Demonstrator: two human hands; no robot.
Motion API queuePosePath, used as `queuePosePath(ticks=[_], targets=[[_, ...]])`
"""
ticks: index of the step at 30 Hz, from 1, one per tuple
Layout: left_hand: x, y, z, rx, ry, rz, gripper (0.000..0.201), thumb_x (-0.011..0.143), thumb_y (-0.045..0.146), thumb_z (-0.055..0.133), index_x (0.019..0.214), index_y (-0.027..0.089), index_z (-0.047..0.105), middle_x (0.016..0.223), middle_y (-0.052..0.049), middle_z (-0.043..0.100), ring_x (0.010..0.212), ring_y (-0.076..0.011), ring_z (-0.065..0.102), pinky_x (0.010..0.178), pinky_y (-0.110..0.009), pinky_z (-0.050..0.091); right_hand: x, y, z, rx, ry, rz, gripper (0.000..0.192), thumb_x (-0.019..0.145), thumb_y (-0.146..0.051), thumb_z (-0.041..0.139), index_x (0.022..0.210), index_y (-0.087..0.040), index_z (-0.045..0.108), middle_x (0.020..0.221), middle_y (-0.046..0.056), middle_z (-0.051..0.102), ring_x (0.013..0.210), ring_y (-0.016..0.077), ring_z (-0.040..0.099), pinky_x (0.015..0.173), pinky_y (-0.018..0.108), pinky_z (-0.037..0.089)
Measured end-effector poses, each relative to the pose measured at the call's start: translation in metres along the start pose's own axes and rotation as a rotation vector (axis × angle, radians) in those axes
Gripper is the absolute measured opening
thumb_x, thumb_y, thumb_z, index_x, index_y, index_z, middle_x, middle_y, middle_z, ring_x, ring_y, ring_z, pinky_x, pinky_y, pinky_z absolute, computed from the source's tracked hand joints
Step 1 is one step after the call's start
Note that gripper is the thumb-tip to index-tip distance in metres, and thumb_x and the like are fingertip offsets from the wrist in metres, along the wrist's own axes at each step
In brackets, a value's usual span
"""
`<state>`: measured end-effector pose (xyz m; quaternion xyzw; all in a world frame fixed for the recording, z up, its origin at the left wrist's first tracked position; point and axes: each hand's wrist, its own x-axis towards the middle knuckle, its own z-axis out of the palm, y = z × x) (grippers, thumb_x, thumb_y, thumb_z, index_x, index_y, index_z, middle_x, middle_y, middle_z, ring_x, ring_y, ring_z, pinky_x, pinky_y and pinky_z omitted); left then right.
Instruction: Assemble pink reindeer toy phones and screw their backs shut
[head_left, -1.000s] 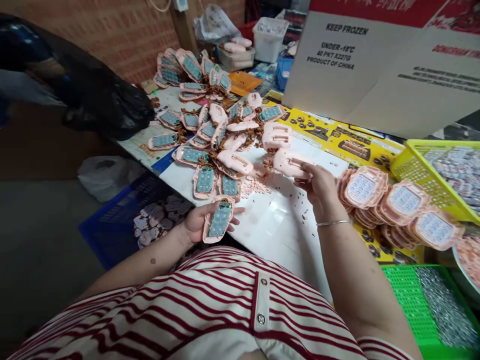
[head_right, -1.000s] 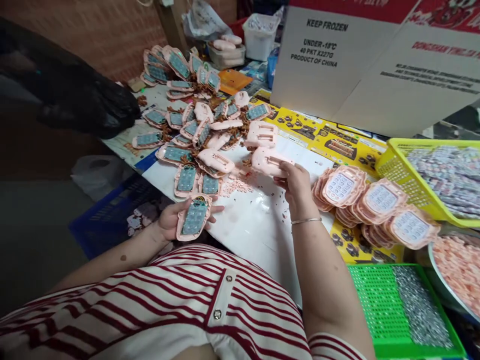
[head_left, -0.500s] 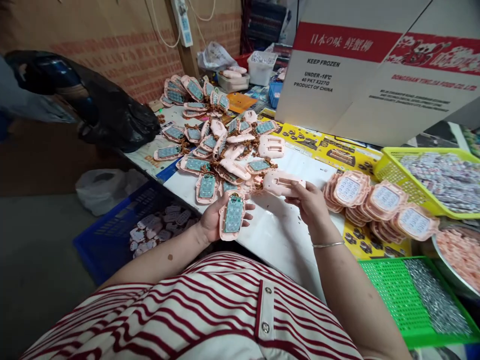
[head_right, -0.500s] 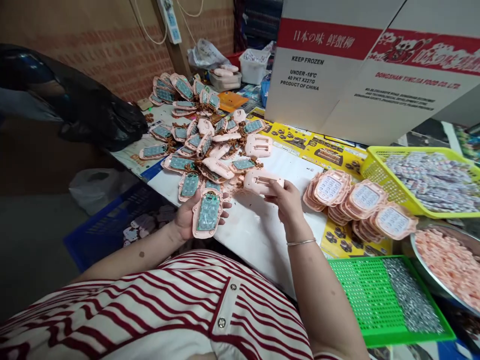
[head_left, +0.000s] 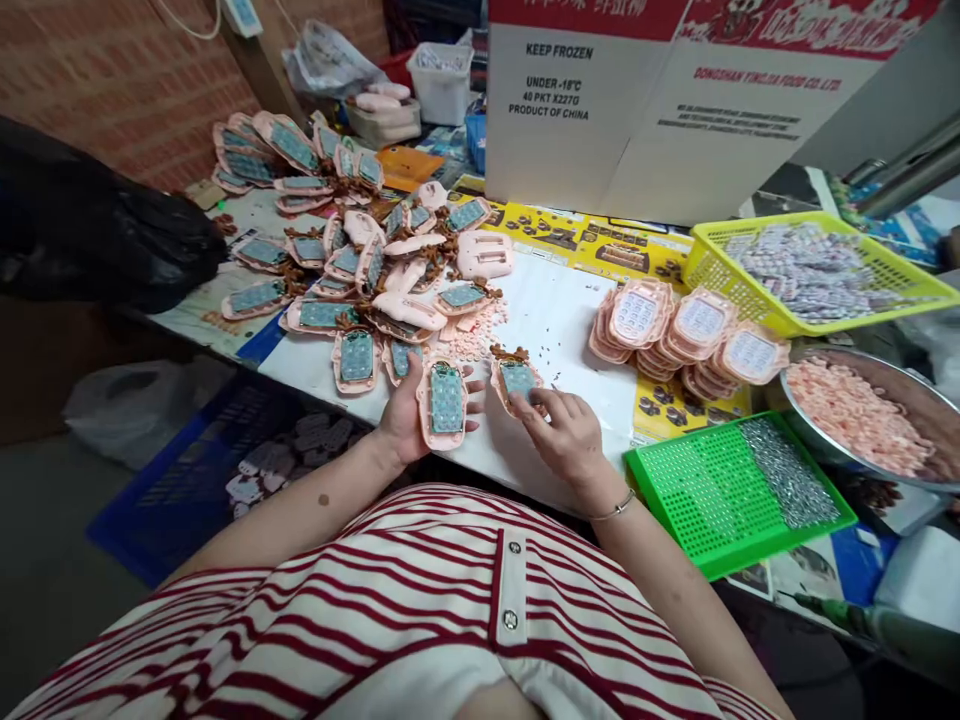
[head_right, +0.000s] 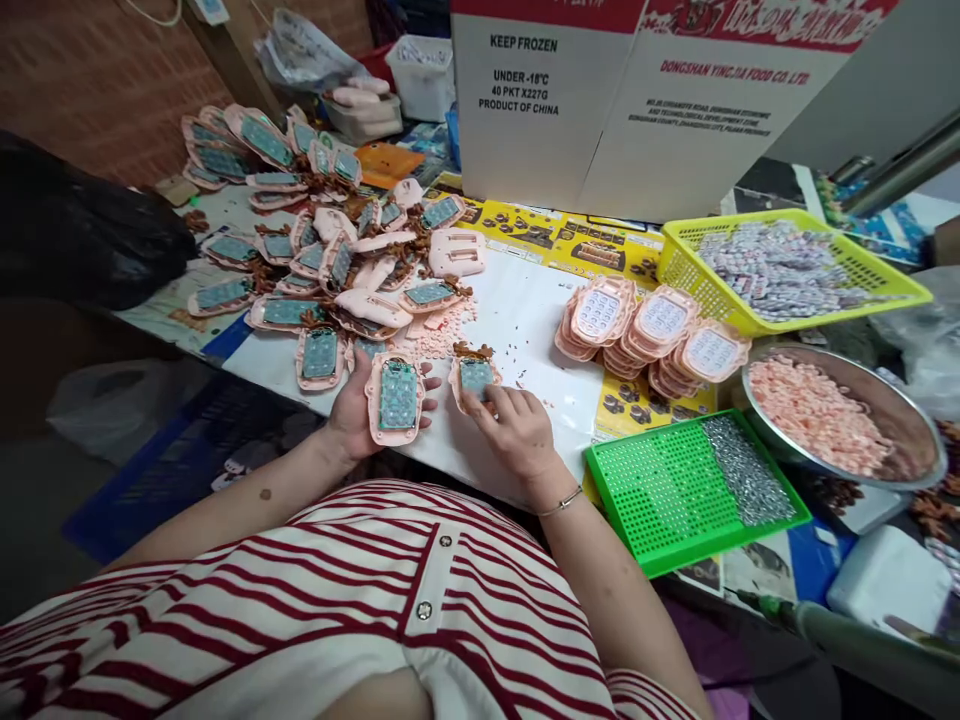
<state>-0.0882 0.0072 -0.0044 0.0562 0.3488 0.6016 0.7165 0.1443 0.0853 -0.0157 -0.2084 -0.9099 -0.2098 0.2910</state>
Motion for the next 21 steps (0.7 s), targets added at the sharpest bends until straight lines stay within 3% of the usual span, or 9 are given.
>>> queuePosePath(ticks=[7, 10, 15, 18, 21], targets=[[-0.006, 0.008, -0.003, 0.034, 0.034, 0.069, 0.096, 0.091, 0.083, 0.021, 0.137, 0.007, 0.058, 0.106, -0.022, 0.075, 0.073, -0.0288, 0.077, 0.061, -0.043, 0.064, -0.007, -0.007, -0.009, -0.061, -0.322, -0.027, 0.034, 0.101, -0.018, 0.052, 0.133, -0.025, 0.06, 0.102, 0.008, 0.072, 0.083, 0.0203, 0.057, 0.074, 0.035, 0.039], [-0.007, 0.011, -0.007, 0.032, 0.008, 0.067, 0.093, 0.091, 0.083, 0.021, 0.132, 0.009, 0.061, 0.109, -0.022, 0.075, 0.072, -0.0295, 0.077, 0.057, -0.045, 0.064, -0.001, -0.012, -0.006, -0.001, -0.443, 0.028, 0.034, 0.103, -0.032, 0.05, 0.134, -0.022, 0.06, 0.1, 0.01, 0.071, 0.083, 0.0224, 0.057, 0.075, 0.037, 0.04], [-0.001, 0.009, -0.01, 0.027, -0.028, 0.052, 0.1, 0.088, 0.085, 0.012, 0.122, 0.008, 0.065, 0.104, -0.022, 0.075, 0.067, -0.0278, 0.076, 0.052, -0.042, 0.062, -0.008, -0.013, -0.004, 0.108, -0.384, 0.143, 0.046, 0.101, -0.05, 0.05, 0.134, -0.019, 0.06, 0.114, 0.017, 0.07, 0.094, 0.0272, 0.064, 0.082, 0.04, 0.049], [0.007, 0.006, -0.01, 0.021, -0.033, 0.035, 0.1, 0.089, 0.083, 0.008, 0.118, 0.008, 0.066, 0.1, -0.021, 0.076, 0.068, -0.0281, 0.076, 0.052, -0.041, 0.062, -0.013, -0.013, 0.001, 0.236, -0.325, 0.343, 0.059, 0.099, -0.055, 0.051, 0.142, -0.015, 0.052, 0.129, 0.023, 0.064, 0.112, 0.0319, 0.064, 0.091, 0.046, 0.055], [0.015, 0.004, -0.01, -0.005, -0.039, 0.02, 0.089, 0.094, 0.08, 0.018, 0.118, 0.01, 0.066, 0.102, -0.02, 0.076, 0.074, -0.0287, 0.077, 0.06, -0.044, 0.064, -0.006, -0.015, 0.013, 0.357, -0.344, 0.546, 0.088, 0.089, -0.07, 0.055, 0.151, -0.01, 0.04, 0.147, 0.031, 0.05, 0.134, 0.0415, 0.054, 0.102, 0.059, 0.053]])
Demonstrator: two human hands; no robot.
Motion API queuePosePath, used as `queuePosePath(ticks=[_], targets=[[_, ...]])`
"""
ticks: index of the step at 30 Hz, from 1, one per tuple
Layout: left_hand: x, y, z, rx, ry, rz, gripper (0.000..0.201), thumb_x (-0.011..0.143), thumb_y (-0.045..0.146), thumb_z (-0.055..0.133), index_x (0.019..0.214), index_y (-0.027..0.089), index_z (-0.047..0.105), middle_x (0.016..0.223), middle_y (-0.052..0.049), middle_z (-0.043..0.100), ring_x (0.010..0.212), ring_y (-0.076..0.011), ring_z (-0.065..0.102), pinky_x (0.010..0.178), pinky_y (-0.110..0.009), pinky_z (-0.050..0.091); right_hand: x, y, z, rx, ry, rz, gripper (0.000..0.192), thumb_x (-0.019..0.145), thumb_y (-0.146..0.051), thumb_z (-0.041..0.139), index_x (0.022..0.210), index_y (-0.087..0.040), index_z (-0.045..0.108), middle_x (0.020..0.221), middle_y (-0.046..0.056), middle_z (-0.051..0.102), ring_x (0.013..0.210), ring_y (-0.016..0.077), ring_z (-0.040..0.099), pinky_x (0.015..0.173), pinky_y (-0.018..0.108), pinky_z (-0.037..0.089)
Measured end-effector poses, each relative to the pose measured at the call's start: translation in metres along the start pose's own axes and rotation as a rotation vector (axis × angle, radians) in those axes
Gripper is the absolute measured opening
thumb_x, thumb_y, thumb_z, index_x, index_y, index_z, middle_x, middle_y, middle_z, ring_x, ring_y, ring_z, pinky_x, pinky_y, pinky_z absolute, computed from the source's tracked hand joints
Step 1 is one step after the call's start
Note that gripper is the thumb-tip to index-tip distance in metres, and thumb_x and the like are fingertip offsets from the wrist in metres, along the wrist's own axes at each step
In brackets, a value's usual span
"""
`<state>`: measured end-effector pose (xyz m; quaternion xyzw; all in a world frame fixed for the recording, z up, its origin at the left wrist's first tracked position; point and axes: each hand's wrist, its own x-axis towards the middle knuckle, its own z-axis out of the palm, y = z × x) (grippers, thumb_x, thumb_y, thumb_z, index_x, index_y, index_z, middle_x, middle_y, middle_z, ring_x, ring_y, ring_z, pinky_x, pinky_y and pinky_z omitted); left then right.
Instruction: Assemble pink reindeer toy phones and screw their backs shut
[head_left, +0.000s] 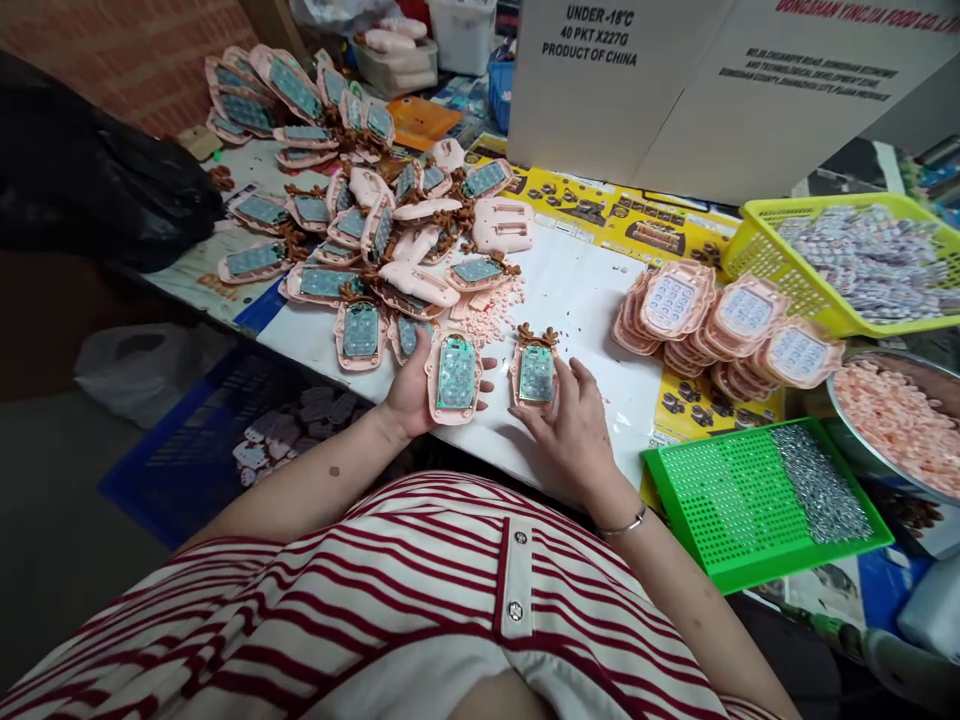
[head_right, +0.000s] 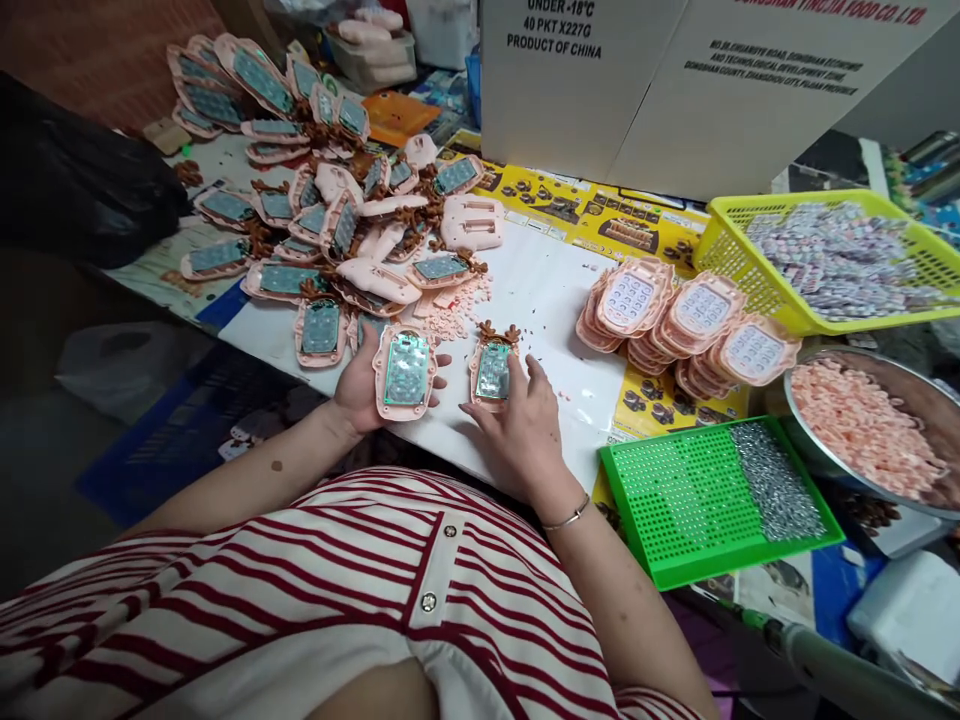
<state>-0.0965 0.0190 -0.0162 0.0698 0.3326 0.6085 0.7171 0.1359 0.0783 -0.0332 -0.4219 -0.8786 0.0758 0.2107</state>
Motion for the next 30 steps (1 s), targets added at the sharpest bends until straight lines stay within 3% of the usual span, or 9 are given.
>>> queuePosePath(ticks=[3, 6, 9, 13, 18, 22, 24, 27, 30], targets=[[0.007, -0.002, -0.001, -0.031, 0.007, 0.012, 0.077, 0.097, 0.074, 0.029, 0.122, 0.011, 0.066, 0.11, -0.02, 0.076, 0.086, -0.0299, 0.077, 0.075, -0.048, 0.064, 0.015, -0.009, 0.011, 0.063, -0.044, 0.092, 0.095, 0.086, -0.072, 0.058, 0.153, -0.008, 0.037, 0.153, 0.034, 0.043, 0.143, 0.046, 0.046, 0.109, 0.067, 0.047], [0.009, -0.005, -0.002, -0.04, 0.027, 0.022, 0.068, 0.097, 0.07, 0.041, 0.123, 0.013, 0.066, 0.114, -0.02, 0.075, 0.092, -0.0315, 0.077, 0.082, -0.051, 0.062, 0.024, -0.015, 0.017, 0.053, -0.038, 0.134, 0.073, 0.092, -0.053, 0.058, 0.147, -0.006, 0.045, 0.15, 0.034, 0.048, 0.141, 0.0444, 0.05, 0.111, 0.066, 0.046], [0.01, -0.009, -0.002, -0.023, 0.037, -0.003, 0.052, 0.091, 0.055, 0.064, 0.118, 0.011, 0.068, 0.114, -0.02, 0.076, 0.091, -0.0312, 0.077, 0.083, -0.048, 0.061, 0.027, -0.009, 0.016, -0.008, -0.022, 0.158, 0.057, 0.091, -0.036, 0.058, 0.139, -0.004, 0.055, 0.145, 0.035, 0.053, 0.137, 0.0441, 0.055, 0.11, 0.063, 0.047], [0.009, -0.014, 0.002, 0.033, 0.071, 0.042, 0.034, 0.076, 0.028, 0.083, 0.102, 0.009, 0.071, 0.095, -0.015, 0.078, 0.075, -0.0246, 0.076, 0.071, -0.036, 0.062, 0.031, 0.005, 0.007, -0.045, 0.065, 0.155, 0.057, 0.089, -0.044, 0.063, 0.134, -0.01, 0.06, 0.142, 0.032, 0.057, 0.129, 0.0452, 0.06, 0.104, 0.069, 0.05], [-0.004, -0.011, 0.003, 0.063, 0.014, 0.058, 0.044, 0.063, 0.027, 0.094, 0.096, 0.009, 0.072, 0.081, -0.011, 0.076, 0.067, -0.0209, 0.073, 0.066, -0.031, 0.06, 0.055, 0.004, -0.006, 0.129, 0.192, -0.1, 0.043, 0.094, -0.042, 0.06, 0.128, -0.017, 0.064, 0.128, 0.021, 0.068, 0.12, 0.0332, 0.067, 0.101, 0.056, 0.056], [-0.021, -0.002, -0.007, 0.097, -0.088, 0.048, 0.049, 0.061, 0.029, 0.096, 0.1, 0.011, 0.073, 0.083, -0.01, 0.076, 0.069, -0.0205, 0.073, 0.065, -0.029, 0.059, 0.103, -0.015, 0.005, 0.039, 0.067, -0.276, 0.041, 0.094, -0.032, 0.058, 0.131, -0.015, 0.062, 0.128, 0.021, 0.067, 0.115, 0.0331, 0.066, 0.096, 0.053, 0.057], [-0.028, 0.002, -0.014, 0.133, -0.076, 0.042, 0.045, 0.062, 0.027, 0.095, 0.099, 0.011, 0.073, 0.082, -0.009, 0.076, 0.067, -0.0195, 0.072, 0.064, -0.029, 0.059, 0.131, -0.03, 0.018, -0.081, -0.005, -0.374, 0.055, 0.093, -0.026, 0.057, 0.146, -0.011, 0.05, 0.144, 0.027, 0.057, 0.127, 0.0381, 0.059, 0.101, 0.057, 0.053], [-0.036, 0.006, -0.023, 0.143, -0.019, 0.031, 0.043, 0.063, 0.028, 0.095, 0.097, 0.013, 0.072, 0.081, -0.009, 0.076, 0.065, -0.0194, 0.072, 0.061, -0.028, 0.058, 0.168, -0.052, 0.039, -0.194, -0.149, -0.619, 0.058, 0.097, -0.019, 0.051, 0.154, -0.017, 0.041, 0.159, 0.024, 0.044, 0.141, 0.0384, 0.047, 0.112, 0.06, 0.042], [-0.041, 0.011, -0.028, 0.107, 0.017, 0.011, 0.043, 0.062, 0.027, 0.095, 0.095, 0.014, 0.071, 0.079, -0.008, 0.075, 0.064, -0.0199, 0.072, 0.057, -0.027, 0.057, 0.197, -0.067, 0.049, -0.226, -0.252, -0.788, 0.055, 0.1, -0.015, 0.045, 0.154, -0.024, 0.043, 0.153, 0.019, 0.053, 0.134, 0.0328, 0.053, 0.111, 0.054, 0.042]])
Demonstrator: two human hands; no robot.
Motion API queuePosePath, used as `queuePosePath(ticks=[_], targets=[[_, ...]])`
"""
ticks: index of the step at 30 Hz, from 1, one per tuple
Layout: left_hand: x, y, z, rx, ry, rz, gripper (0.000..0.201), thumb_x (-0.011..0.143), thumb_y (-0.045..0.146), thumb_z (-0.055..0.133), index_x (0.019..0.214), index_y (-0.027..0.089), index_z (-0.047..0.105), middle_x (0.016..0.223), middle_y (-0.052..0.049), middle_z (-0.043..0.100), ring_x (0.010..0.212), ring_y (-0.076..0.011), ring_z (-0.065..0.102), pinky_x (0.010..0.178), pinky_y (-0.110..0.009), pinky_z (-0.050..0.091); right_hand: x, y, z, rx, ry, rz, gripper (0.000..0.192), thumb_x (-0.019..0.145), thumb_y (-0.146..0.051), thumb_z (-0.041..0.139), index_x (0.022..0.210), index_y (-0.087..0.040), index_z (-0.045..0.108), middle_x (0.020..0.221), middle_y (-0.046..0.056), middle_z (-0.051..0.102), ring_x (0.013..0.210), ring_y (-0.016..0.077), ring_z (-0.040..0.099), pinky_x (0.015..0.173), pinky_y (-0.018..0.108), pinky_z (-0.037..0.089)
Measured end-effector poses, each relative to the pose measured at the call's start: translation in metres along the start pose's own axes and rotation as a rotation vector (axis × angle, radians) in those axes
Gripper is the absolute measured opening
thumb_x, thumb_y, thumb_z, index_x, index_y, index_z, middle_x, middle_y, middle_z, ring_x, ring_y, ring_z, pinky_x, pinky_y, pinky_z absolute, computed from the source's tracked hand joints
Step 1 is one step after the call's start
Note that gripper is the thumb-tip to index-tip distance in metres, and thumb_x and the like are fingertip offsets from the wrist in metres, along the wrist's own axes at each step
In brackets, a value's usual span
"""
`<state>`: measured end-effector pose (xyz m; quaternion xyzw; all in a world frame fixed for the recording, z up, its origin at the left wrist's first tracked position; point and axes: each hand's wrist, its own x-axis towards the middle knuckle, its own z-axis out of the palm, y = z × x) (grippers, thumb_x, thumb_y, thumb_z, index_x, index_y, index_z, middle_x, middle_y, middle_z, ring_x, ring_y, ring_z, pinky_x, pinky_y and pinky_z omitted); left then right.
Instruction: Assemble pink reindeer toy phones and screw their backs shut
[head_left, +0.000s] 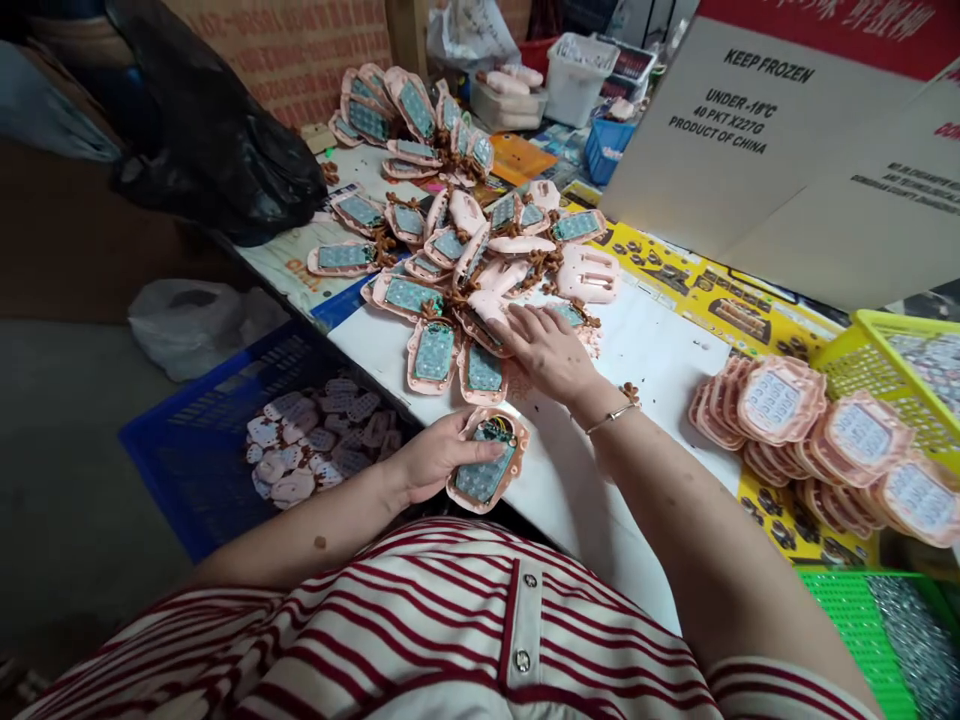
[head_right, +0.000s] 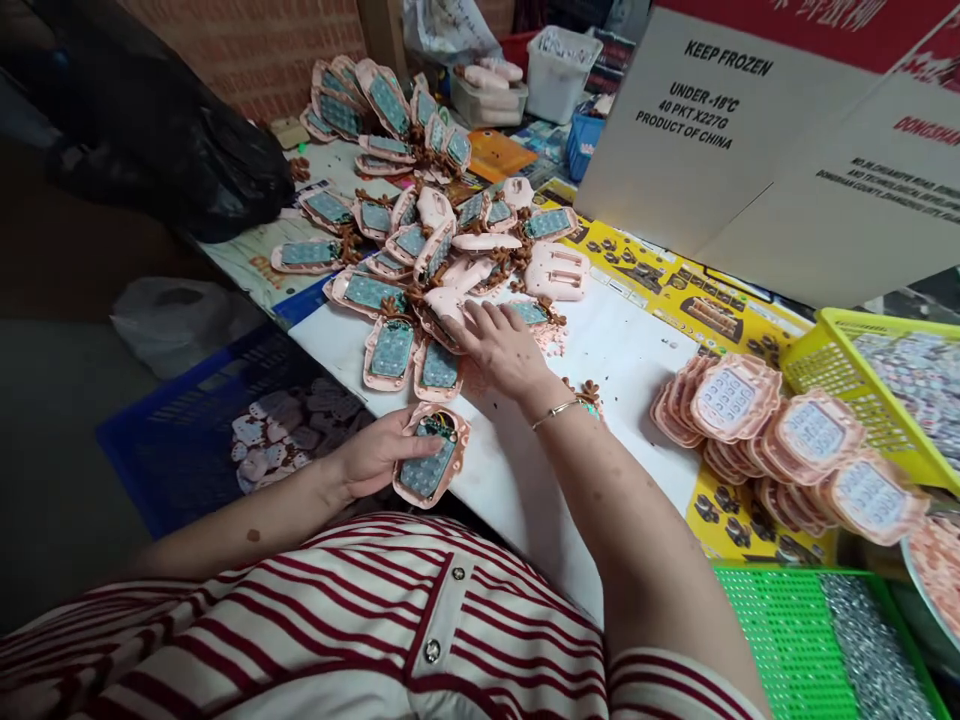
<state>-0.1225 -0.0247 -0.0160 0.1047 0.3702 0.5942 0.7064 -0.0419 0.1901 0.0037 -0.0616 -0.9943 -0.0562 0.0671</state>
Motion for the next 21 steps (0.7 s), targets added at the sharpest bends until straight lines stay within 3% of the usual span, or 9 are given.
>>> queuePosePath(ticks=[3, 6, 9, 13, 18, 21], targets=[[0.0, 0.005, -0.002, -0.051, 0.029, -0.015, 0.043, 0.063, 0.027, 0.095, 0.097, 0.014, 0.071, 0.079, -0.008, 0.076, 0.065, -0.0204, 0.072, 0.058, -0.028, 0.058, 0.015, 0.013, -0.007, 0.007, -0.015, 0.012, 0.055, 0.101, -0.02, 0.044, 0.156, -0.024, 0.04, 0.129, 0.018, 0.066, 0.11, 0.0293, 0.061, 0.095, 0.046, 0.051], [0.004, 0.009, -0.003, -0.116, 0.092, 0.007, 0.044, 0.063, 0.026, 0.095, 0.098, 0.014, 0.071, 0.079, -0.007, 0.076, 0.065, -0.0206, 0.072, 0.061, -0.029, 0.058, 0.023, 0.027, -0.017, 0.089, 0.095, 0.1, 0.054, 0.102, -0.023, 0.044, 0.155, -0.023, 0.041, 0.114, 0.015, 0.067, 0.099, 0.0271, 0.062, 0.086, 0.042, 0.053], [0.006, 0.013, -0.005, -0.176, 0.192, 0.094, 0.044, 0.062, 0.023, 0.095, 0.098, 0.015, 0.071, 0.081, -0.005, 0.076, 0.068, -0.0192, 0.073, 0.065, -0.029, 0.06, 0.031, 0.04, -0.024, 0.189, 0.213, 0.126, 0.048, 0.102, -0.025, 0.044, 0.149, -0.019, 0.048, 0.116, 0.014, 0.067, 0.103, 0.0258, 0.063, 0.088, 0.041, 0.054], [0.002, 0.019, -0.012, -0.204, 0.313, 0.149, 0.045, 0.06, 0.024, 0.096, 0.097, 0.014, 0.072, 0.081, -0.005, 0.077, 0.069, -0.0189, 0.073, 0.066, -0.029, 0.061, 0.046, 0.049, -0.025, 0.187, 0.277, 0.129, 0.04, 0.102, -0.027, 0.045, 0.14, -0.018, 0.055, 0.12, 0.013, 0.067, 0.11, 0.0259, 0.063, 0.095, 0.044, 0.053], [-0.011, 0.022, -0.025, -0.105, 0.238, -0.002, 0.041, 0.061, 0.024, 0.095, 0.093, 0.012, 0.074, 0.078, -0.01, 0.076, 0.064, -0.0207, 0.072, 0.061, -0.029, 0.06, 0.062, 0.067, -0.028, 0.128, 0.338, 0.116, 0.046, 0.103, -0.026, 0.041, 0.147, -0.018, 0.047, 0.129, 0.012, 0.061, 0.118, 0.029, 0.061, 0.097, 0.054, 0.053], [-0.017, 0.025, -0.034, -0.059, 0.191, -0.005, 0.038, 0.061, 0.025, 0.096, 0.09, 0.012, 0.076, 0.078, -0.011, 0.076, 0.063, -0.0208, 0.072, 0.06, -0.028, 0.06, 0.065, 0.084, -0.028, 0.164, 0.449, 0.127, 0.051, 0.105, -0.034, 0.029, 0.151, -0.017, 0.044, 0.137, 0.013, 0.057, 0.123, 0.0305, 0.059, 0.096, 0.055, 0.052]])
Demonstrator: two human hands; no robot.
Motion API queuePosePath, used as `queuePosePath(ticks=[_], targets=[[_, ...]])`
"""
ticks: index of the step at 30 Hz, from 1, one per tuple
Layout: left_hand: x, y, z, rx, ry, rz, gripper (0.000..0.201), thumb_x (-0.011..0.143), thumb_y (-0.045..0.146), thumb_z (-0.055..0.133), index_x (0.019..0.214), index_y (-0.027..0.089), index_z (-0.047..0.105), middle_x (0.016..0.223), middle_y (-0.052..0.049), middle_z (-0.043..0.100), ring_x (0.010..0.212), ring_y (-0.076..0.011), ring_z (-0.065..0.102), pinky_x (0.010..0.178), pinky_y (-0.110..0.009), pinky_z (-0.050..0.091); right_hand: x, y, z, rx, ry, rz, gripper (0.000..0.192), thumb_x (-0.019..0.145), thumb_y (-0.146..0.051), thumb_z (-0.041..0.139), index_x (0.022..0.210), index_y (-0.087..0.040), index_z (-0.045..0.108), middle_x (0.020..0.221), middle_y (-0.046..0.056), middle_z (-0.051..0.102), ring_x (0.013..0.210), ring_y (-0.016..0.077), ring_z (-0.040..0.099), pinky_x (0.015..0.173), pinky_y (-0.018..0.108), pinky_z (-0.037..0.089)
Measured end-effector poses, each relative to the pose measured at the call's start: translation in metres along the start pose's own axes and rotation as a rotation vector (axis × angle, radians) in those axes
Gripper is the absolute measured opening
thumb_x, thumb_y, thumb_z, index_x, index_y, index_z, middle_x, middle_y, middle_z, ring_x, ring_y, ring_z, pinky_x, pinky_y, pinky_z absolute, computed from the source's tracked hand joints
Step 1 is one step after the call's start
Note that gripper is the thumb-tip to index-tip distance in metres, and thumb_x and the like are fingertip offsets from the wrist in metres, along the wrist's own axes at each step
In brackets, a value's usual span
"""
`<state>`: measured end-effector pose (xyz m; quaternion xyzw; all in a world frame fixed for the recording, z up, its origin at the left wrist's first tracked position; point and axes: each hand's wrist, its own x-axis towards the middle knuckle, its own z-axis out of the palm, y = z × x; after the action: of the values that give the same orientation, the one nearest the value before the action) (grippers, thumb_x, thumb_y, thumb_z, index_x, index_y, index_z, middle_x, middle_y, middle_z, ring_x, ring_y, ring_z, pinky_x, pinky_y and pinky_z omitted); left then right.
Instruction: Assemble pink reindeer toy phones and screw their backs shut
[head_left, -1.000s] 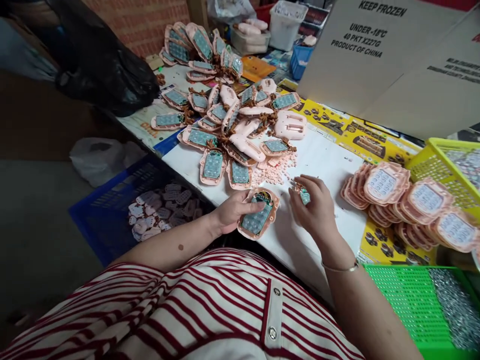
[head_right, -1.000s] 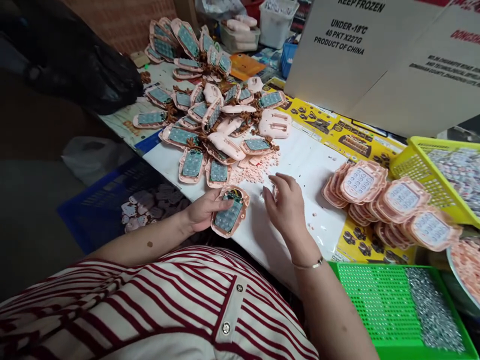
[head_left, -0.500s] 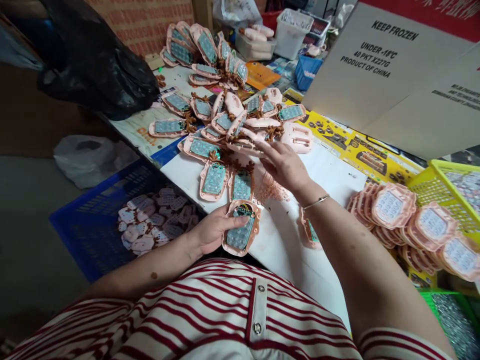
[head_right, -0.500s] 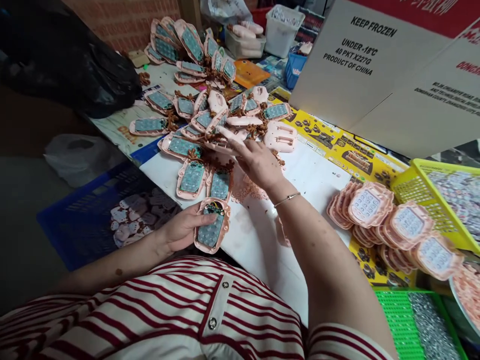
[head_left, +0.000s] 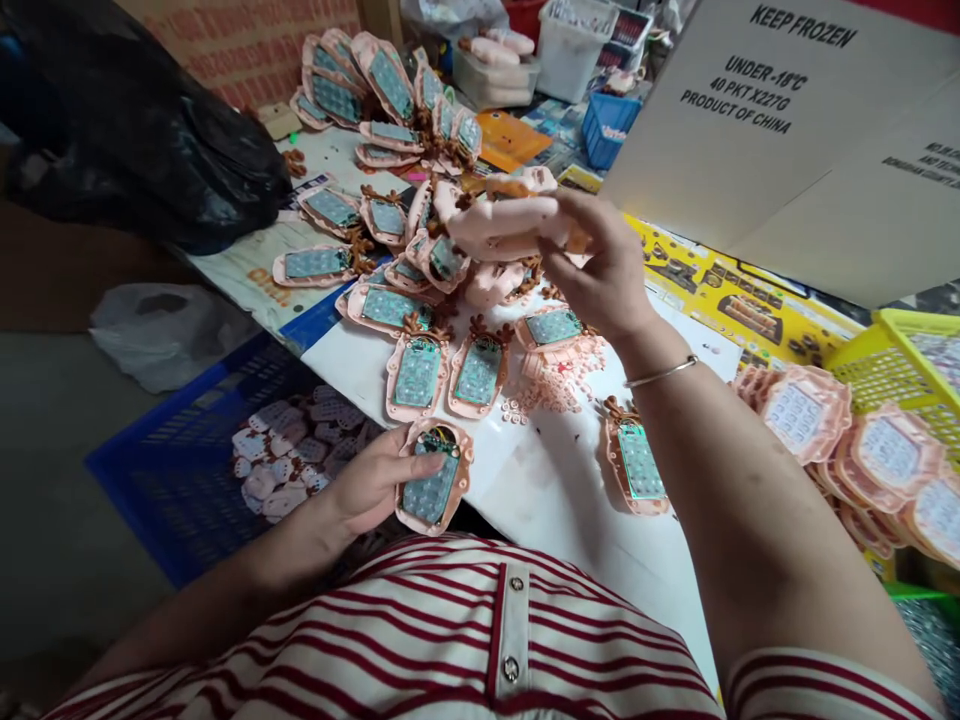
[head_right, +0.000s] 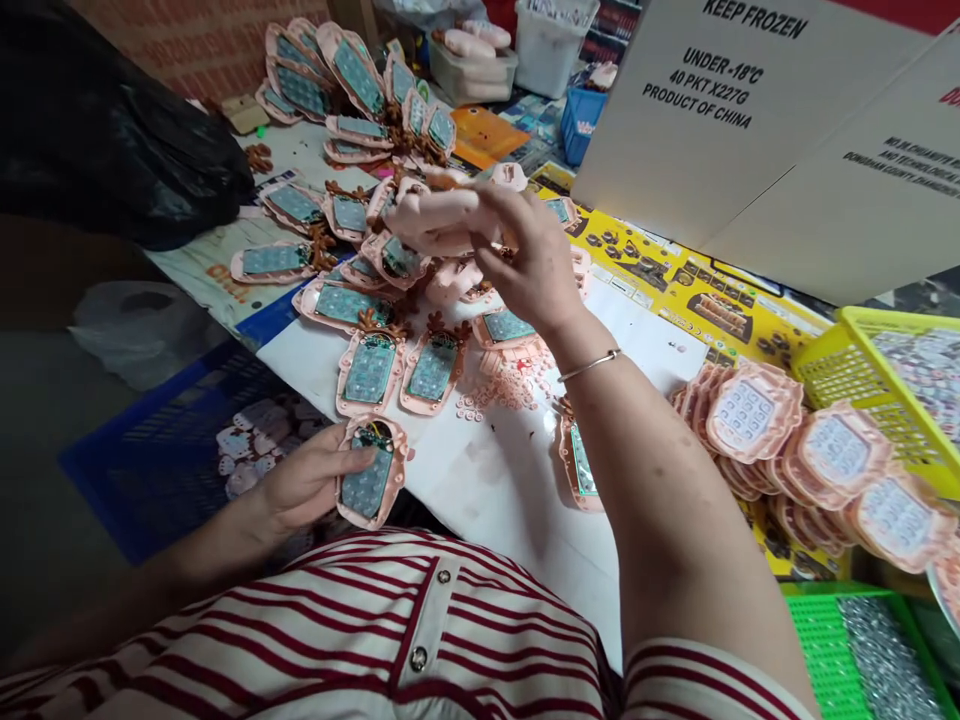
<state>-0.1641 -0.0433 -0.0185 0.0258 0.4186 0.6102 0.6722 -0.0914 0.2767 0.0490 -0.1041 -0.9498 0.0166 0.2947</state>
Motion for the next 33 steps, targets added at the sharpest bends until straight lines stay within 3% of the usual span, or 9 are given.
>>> queuePosePath(ticks=[5, 13, 16, 20, 23, 26, 30, 33], targets=[[0.0, 0.009, -0.011, -0.003, 0.033, 0.047, 0.035, 0.06, 0.024, 0.095, 0.087, 0.012, 0.077, 0.076, -0.011, 0.076, 0.061, -0.0211, 0.072, 0.059, -0.029, 0.062, -0.007, 0.017, -0.002, -0.018, 0.136, 0.037, 0.058, 0.106, -0.042, 0.018, 0.151, -0.018, 0.045, 0.142, 0.014, 0.054, 0.125, 0.0321, 0.058, 0.095, 0.057, 0.051], [0.002, 0.024, -0.008, 0.028, 0.079, 0.151, 0.036, 0.058, 0.022, 0.095, 0.087, 0.013, 0.075, 0.076, -0.01, 0.077, 0.059, -0.0224, 0.072, 0.055, -0.029, 0.061, -0.036, 0.0, -0.001, -0.312, -0.15, 0.107, 0.043, 0.103, -0.029, 0.044, 0.144, -0.033, 0.052, 0.14, 0.013, 0.059, 0.128, 0.035, 0.055, 0.104, 0.065, 0.045], [0.005, 0.035, -0.006, -0.023, 0.125, 0.211, 0.031, 0.062, 0.02, 0.091, 0.089, 0.014, 0.075, 0.074, -0.008, 0.076, 0.057, -0.0202, 0.07, 0.053, -0.028, 0.059, -0.047, -0.007, 0.003, -0.295, -0.205, 0.121, 0.041, 0.101, -0.028, 0.046, 0.141, -0.035, 0.056, 0.153, 0.012, 0.051, 0.139, 0.036, 0.049, 0.114, 0.07, 0.033], [0.012, 0.049, -0.007, -0.102, 0.196, 0.317, 0.017, 0.077, 0.024, 0.076, 0.092, 0.017, 0.076, 0.077, -0.006, 0.077, 0.062, -0.021, 0.071, 0.058, -0.03, 0.06, -0.05, -0.028, 0.008, -0.242, -0.195, 0.104, 0.042, 0.098, -0.043, 0.054, 0.139, -0.034, 0.058, 0.164, 0.01, 0.04, 0.154, 0.0393, 0.032, 0.12, 0.076, 0.019], [0.013, 0.05, -0.007, -0.155, 0.26, 0.302, 0.014, 0.082, 0.022, 0.07, 0.094, 0.019, 0.076, 0.083, -0.006, 0.079, 0.067, -0.0217, 0.073, 0.063, -0.032, 0.062, -0.036, -0.052, 0.018, -0.221, -0.224, -0.006, 0.034, 0.102, -0.042, 0.047, 0.128, -0.032, 0.066, 0.165, 0.006, 0.041, 0.156, 0.0335, 0.033, 0.123, 0.073, 0.02], [0.011, 0.046, -0.005, -0.179, 0.28, 0.27, 0.015, 0.082, 0.017, 0.068, 0.095, 0.019, 0.076, 0.085, -0.006, 0.08, 0.068, -0.0211, 0.073, 0.062, -0.031, 0.062, -0.012, -0.073, 0.036, -0.211, -0.343, -0.194, 0.036, 0.104, -0.027, 0.038, 0.113, -0.025, 0.073, 0.167, 0.004, 0.039, 0.158, 0.0296, 0.032, 0.126, 0.07, 0.023], [0.006, 0.042, -0.004, -0.171, 0.326, 0.268, 0.014, 0.079, 0.014, 0.07, 0.093, 0.012, 0.074, 0.079, -0.009, 0.078, 0.062, -0.0205, 0.073, 0.056, -0.028, 0.06, 0.016, -0.085, 0.064, -0.279, -0.461, -0.339, 0.049, 0.099, -0.009, 0.031, 0.138, -0.015, 0.061, 0.165, 0.01, 0.041, 0.157, 0.028, 0.033, 0.129, 0.063, 0.026], [0.004, 0.04, -0.003, -0.172, 0.312, 0.278, 0.019, 0.075, 0.011, 0.073, 0.095, 0.011, 0.073, 0.076, -0.008, 0.077, 0.06, -0.0193, 0.072, 0.055, -0.026, 0.059, 0.03, -0.088, 0.075, -0.37, -0.512, -0.391, 0.054, 0.097, -0.007, 0.028, 0.144, -0.008, 0.054, 0.164, 0.015, 0.042, 0.156, 0.0279, 0.035, 0.13, 0.06, 0.028]])
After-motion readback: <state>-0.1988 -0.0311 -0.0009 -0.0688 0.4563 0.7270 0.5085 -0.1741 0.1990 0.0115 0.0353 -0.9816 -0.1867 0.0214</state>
